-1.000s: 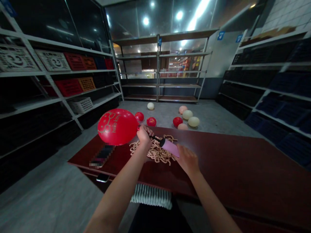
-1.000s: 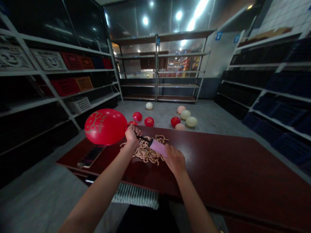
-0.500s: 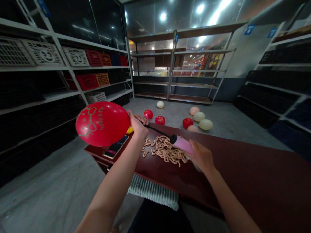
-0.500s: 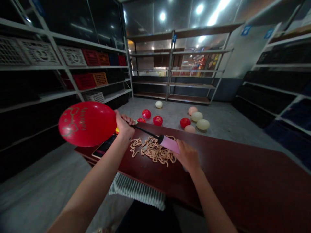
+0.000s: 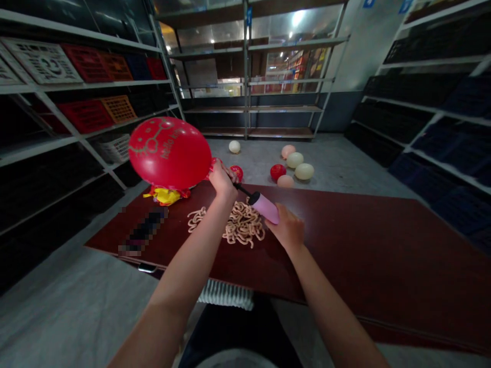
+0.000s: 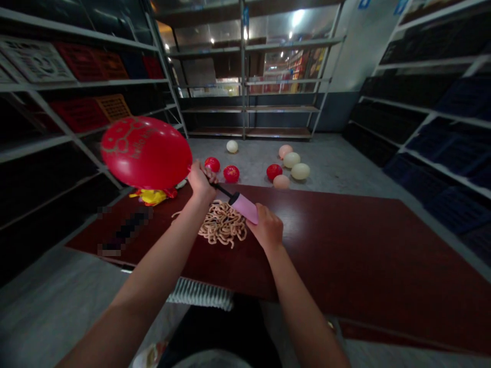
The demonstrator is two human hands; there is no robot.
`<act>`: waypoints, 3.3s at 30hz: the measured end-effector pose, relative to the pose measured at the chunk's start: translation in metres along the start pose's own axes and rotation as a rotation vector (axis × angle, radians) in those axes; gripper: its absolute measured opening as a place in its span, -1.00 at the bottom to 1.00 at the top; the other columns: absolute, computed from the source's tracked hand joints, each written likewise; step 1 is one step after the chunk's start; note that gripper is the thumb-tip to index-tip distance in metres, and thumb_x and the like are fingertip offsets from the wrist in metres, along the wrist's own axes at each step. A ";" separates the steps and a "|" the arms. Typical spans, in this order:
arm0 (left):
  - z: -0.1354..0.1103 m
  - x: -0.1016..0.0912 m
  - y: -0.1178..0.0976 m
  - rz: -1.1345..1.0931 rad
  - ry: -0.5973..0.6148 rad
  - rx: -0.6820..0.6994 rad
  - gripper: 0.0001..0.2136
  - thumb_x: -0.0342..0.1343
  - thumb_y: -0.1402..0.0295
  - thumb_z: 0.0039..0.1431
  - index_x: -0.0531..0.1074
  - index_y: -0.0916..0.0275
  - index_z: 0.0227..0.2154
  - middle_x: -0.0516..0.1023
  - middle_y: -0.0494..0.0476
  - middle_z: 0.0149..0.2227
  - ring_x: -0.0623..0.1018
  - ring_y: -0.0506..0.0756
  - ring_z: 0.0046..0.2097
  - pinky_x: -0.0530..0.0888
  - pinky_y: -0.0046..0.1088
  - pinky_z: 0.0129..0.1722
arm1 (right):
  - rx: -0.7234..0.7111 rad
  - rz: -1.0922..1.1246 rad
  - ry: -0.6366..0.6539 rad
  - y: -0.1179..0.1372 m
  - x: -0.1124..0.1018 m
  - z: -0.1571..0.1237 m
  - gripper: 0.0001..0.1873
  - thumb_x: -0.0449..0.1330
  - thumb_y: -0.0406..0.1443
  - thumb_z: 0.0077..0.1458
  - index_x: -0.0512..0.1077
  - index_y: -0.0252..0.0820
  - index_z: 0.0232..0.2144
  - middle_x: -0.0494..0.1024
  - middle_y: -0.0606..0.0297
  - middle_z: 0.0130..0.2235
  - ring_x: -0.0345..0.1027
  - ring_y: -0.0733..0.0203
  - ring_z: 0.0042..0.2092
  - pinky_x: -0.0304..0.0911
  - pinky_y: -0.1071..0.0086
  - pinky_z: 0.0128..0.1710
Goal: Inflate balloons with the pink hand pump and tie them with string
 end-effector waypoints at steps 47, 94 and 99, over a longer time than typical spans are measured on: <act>-0.004 -0.017 -0.036 -0.022 0.054 0.136 -0.56 -0.06 0.28 0.34 -0.02 0.18 -0.65 -0.01 -0.12 -0.71 0.09 -0.08 -0.73 0.09 -0.51 -0.69 | -0.026 0.178 0.113 0.002 0.013 -0.001 -0.48 0.25 -0.11 0.01 0.40 -0.17 0.02 0.63 0.16 -0.20 0.52 0.08 -0.23 0.27 0.33 -0.29; -0.016 0.004 -0.104 0.048 0.189 0.221 -0.54 -0.17 0.30 0.39 -0.08 0.17 -0.68 -0.09 -0.11 -0.76 0.01 -0.06 -0.73 0.02 -0.48 -0.67 | -0.029 0.196 0.114 0.008 0.013 0.002 -0.50 0.26 -0.07 0.09 0.37 -0.22 0.00 0.61 0.15 -0.16 0.50 0.13 -0.18 0.24 0.39 -0.23; -0.025 0.041 -0.063 0.065 0.296 0.189 -0.53 -0.12 0.23 0.39 -0.04 0.17 -0.66 -0.09 -0.14 -0.75 0.01 -0.10 -0.73 0.02 -0.51 -0.67 | 0.057 0.224 0.046 -0.001 0.014 0.004 -0.46 0.22 -0.03 0.12 0.34 -0.30 0.00 0.59 0.05 -0.13 0.50 0.07 -0.15 0.27 0.34 -0.21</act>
Point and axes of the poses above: each hand's wrist, its own z-axis towards the middle knuckle, its own x-axis out of the palm, y = z × x, the point moved 5 cm from there along z, towards the middle knuckle
